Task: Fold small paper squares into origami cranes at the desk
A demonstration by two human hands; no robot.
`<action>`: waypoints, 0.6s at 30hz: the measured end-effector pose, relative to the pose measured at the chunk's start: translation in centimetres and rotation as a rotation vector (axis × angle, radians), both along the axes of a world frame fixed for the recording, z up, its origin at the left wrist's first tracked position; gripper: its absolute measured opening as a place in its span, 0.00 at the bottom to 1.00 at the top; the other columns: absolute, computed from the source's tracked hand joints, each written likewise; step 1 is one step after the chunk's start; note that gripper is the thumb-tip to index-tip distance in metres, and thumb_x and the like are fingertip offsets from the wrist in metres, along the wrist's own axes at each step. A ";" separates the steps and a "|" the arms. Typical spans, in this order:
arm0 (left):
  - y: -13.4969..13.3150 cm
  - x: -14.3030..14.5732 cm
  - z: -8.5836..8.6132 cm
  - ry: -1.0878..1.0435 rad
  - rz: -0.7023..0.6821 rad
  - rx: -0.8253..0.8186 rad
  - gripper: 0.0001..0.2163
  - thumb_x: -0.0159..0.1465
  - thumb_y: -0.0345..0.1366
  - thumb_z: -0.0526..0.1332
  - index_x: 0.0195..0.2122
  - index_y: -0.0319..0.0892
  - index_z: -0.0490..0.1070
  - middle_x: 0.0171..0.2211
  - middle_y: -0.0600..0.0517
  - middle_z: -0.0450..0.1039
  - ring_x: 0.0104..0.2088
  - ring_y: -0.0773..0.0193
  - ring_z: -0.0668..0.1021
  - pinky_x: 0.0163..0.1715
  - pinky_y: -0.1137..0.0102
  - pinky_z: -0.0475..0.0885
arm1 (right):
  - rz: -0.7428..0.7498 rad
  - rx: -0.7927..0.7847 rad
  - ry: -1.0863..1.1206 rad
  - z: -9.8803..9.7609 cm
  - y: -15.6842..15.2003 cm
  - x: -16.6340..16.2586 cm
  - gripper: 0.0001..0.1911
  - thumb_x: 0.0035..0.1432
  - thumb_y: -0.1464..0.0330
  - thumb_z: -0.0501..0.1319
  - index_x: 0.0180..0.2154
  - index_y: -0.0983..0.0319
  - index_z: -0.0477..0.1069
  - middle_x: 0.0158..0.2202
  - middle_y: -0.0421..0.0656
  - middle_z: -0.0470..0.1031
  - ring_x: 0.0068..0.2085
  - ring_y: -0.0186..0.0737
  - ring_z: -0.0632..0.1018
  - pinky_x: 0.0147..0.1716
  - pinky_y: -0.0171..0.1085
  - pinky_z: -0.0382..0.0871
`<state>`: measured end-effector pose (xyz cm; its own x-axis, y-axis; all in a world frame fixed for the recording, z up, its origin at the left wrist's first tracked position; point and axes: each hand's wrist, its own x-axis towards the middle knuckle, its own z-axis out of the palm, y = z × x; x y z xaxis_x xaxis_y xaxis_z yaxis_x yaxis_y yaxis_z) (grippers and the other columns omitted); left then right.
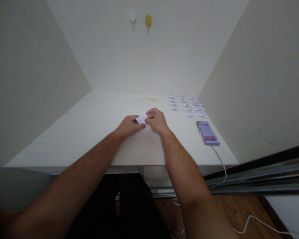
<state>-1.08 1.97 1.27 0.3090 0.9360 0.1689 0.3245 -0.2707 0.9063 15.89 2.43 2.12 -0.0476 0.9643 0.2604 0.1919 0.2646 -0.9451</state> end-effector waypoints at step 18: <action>0.5 -0.1 0.0 -0.029 0.025 -0.100 0.10 0.48 0.39 0.65 0.28 0.36 0.77 0.20 0.55 0.68 0.20 0.71 0.64 0.22 0.73 0.57 | -0.022 0.013 0.064 -0.1 -0.1 -0.3 0.17 0.37 0.72 0.63 0.35 0.60 0.66 0.20 0.32 0.69 0.21 0.30 0.69 0.23 0.30 0.60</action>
